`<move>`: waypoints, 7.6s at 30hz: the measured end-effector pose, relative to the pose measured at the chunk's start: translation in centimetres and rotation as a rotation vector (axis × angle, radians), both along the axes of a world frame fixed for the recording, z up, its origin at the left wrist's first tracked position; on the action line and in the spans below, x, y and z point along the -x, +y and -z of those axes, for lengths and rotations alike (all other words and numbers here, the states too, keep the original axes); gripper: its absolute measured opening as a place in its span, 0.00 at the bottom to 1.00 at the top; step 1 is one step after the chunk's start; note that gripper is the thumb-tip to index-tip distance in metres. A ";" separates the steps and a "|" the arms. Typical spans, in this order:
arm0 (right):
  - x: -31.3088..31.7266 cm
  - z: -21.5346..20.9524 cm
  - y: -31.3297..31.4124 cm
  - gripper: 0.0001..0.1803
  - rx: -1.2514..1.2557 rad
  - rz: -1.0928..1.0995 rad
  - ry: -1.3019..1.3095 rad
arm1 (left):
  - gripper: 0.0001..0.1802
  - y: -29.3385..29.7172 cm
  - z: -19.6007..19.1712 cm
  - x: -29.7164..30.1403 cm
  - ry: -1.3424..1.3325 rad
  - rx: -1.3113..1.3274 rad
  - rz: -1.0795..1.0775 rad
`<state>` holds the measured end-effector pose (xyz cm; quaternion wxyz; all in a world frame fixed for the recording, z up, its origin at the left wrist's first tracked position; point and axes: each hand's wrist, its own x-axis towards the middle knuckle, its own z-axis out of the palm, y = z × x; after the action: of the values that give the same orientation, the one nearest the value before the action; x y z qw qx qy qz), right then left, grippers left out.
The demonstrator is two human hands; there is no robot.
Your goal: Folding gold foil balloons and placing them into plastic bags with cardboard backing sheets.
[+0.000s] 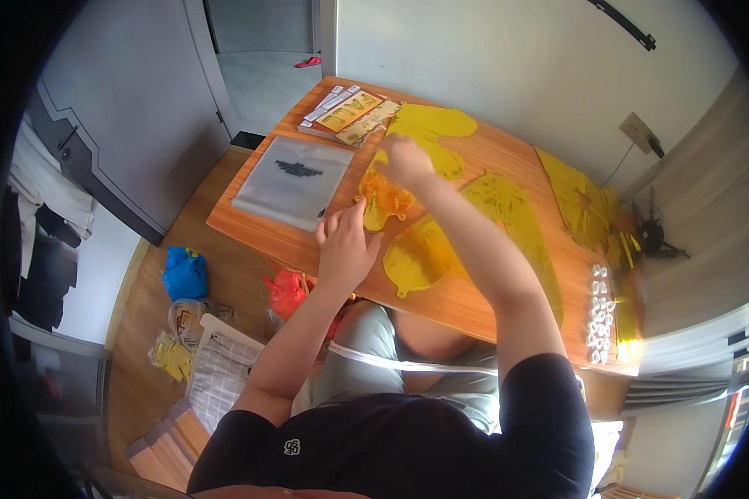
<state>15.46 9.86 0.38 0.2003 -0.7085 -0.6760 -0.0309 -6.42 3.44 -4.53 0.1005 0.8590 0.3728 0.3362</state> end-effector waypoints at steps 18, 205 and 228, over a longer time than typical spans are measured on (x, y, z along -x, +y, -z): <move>-5.3 2.6 10.0 0.08 -0.083 0.118 -0.208 | 0.33 0.1 0.0 0.5 -0.013 0.000 0.034; -26.7 3.8 -71.1 0.19 -0.296 1.013 0.531 | 0.17 -37.4 -11.2 -34.9 -0.093 0.455 1.465; -27.9 5.8 -72.9 0.20 -0.429 0.799 0.772 | 0.20 -44.7 -2.5 -44.5 0.349 -0.113 1.338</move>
<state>43.40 -63.05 -5.42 0.5431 -0.8117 -0.2138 0.0203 38.06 -41.21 -2.04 0.1800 0.9497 -0.2441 0.0776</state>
